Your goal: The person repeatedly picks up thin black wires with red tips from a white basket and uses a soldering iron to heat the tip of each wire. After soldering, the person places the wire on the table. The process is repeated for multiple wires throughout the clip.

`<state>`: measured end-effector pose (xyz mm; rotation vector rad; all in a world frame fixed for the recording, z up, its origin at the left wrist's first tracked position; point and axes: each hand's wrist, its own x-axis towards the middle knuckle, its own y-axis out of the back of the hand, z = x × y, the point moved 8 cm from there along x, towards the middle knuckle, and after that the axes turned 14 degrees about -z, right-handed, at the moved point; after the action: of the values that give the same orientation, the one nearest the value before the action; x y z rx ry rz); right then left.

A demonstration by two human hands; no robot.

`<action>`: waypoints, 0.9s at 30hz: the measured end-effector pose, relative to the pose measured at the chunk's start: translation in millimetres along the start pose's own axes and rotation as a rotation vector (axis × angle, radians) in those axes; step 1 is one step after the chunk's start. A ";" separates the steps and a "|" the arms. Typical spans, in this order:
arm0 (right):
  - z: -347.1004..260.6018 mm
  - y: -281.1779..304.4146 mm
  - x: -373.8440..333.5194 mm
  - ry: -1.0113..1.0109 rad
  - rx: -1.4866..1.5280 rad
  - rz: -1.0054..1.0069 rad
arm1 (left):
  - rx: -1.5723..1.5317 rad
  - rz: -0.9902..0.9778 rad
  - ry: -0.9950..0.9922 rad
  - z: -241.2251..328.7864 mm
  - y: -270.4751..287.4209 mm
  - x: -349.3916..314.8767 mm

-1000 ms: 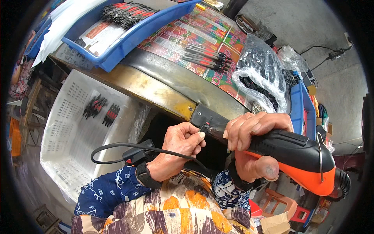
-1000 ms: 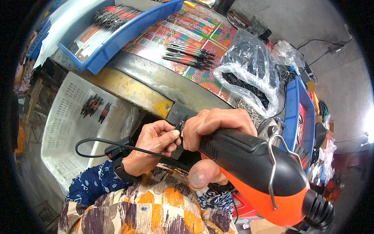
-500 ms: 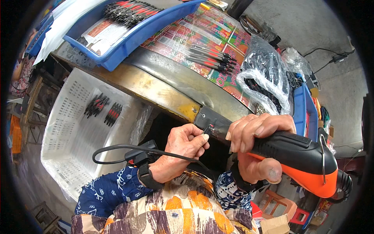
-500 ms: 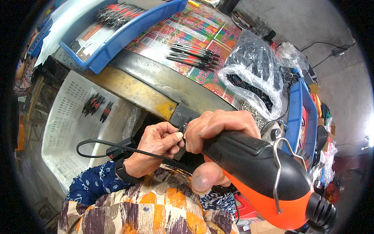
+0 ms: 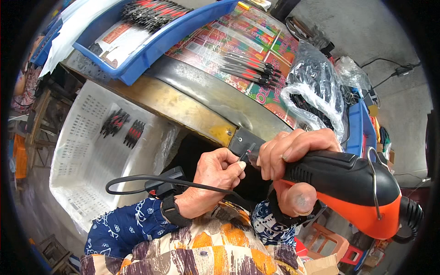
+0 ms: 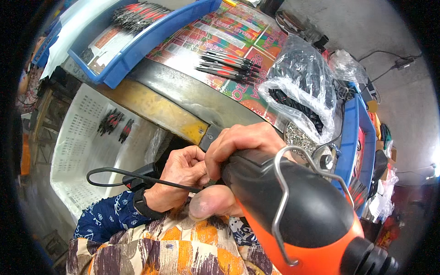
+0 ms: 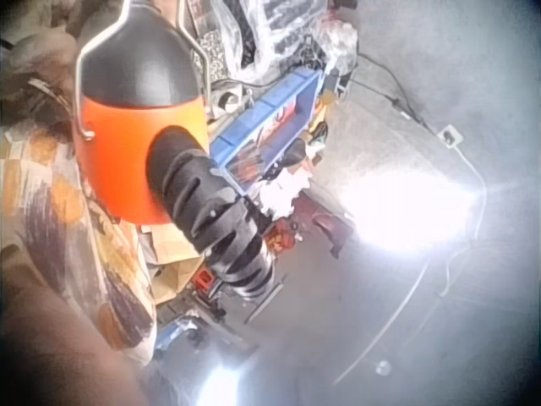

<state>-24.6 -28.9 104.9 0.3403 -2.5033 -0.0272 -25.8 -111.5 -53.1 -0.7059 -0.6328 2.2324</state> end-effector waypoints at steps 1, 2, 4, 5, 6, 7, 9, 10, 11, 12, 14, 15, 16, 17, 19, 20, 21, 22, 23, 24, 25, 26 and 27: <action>0.3 0.6 0.1 0.004 0.000 0.000 | -0.003 0.001 0.008 -0.2 0.0 0.1; 0.5 0.7 -0.2 0.003 0.001 -0.002 | -0.009 0.005 0.022 -0.9 -0.1 0.0; 0.8 1.8 0.1 0.006 0.001 -0.005 | 0.001 0.010 0.028 -0.4 -0.2 -0.7; 0.8 2.0 0.1 0.007 0.000 -0.006 | 0.003 0.013 0.028 0.0 -0.1 -0.9; 0.7 2.2 0.2 0.010 0.003 -0.008 | 0.008 0.013 0.029 0.6 -0.3 -1.0; 1.7 2.3 0.1 -0.003 0.017 -0.009 | 0.011 0.012 0.025 1.2 -0.6 -1.1; 0.0 1.8 -0.7 0.009 -0.001 -0.004 | 0.009 0.012 0.020 2.0 -1.0 -1.5; 0.1 1.8 -1.8 0.006 -0.002 0.016 | 0.005 0.014 0.018 2.1 -1.1 -1.6; 0.3 2.5 -2.6 0.002 -0.003 0.034 | -0.003 0.016 0.016 1.9 -1.1 -1.7; 0.8 3.4 -3.4 -0.001 -0.004 0.053 | 0.007 0.015 0.011 2.4 -1.1 -1.9; -0.1 2.3 -2.4 0.022 -0.012 0.028 | 0.020 0.013 0.000 3.1 -1.0 -2.3; -0.8 0.5 -0.4 0.049 -0.019 -0.017 | 0.019 0.012 0.001 3.0 -1.1 -2.5; -0.2 1.0 -1.1 0.034 -0.012 -0.006 | 0.018 0.010 0.000 3.1 -1.2 -2.2; 0.1 1.0 -0.3 0.033 -0.030 -0.021 | 0.018 0.018 0.015 2.2 -0.4 -2.1; 1.8 2.8 -6.2 -0.048 -0.015 0.070 | 0.097 -0.001 0.008 5.2 -0.7 -2.2; 0.7 4.3 -9.6 -0.057 0.003 0.128 | 0.138 -0.005 0.015 5.5 -0.5 -2.8; 0.3 5.0 -13.5 -0.079 0.022 0.182 | 0.139 -0.011 0.019 5.2 -0.7 -3.2; -0.5 4.0 -15.0 -0.100 0.018 0.185 | 0.143 -0.017 0.020 5.0 -0.7 -3.2; -1.3 2.4 -16.7 -0.119 0.014 0.189 | 0.142 -0.026 0.005 6.0 -1.0 -3.4; -1.8 1.5 -18.5 -0.146 0.001 0.201 | 0.106 -0.030 -0.027 8.1 -0.7 -2.7; -3.2 0.1 -19.6 -0.142 0.020 0.206 | 0.146 -0.028 -0.019 8.0 -0.3 -3.2; -4.6 -1.0 -21.2 -0.145 0.029 0.216 | 0.184 -0.021 -0.007 7.9 0.0 -3.6; -5.8 -1.6 -22.4 -0.136 0.031 0.231 | 0.220 -0.013 0.000 8.8 0.7 -3.7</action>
<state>-3.3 -24.6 96.7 0.0611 -2.6646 0.0840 -29.6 -116.7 -46.0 -0.5882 -0.3830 2.2468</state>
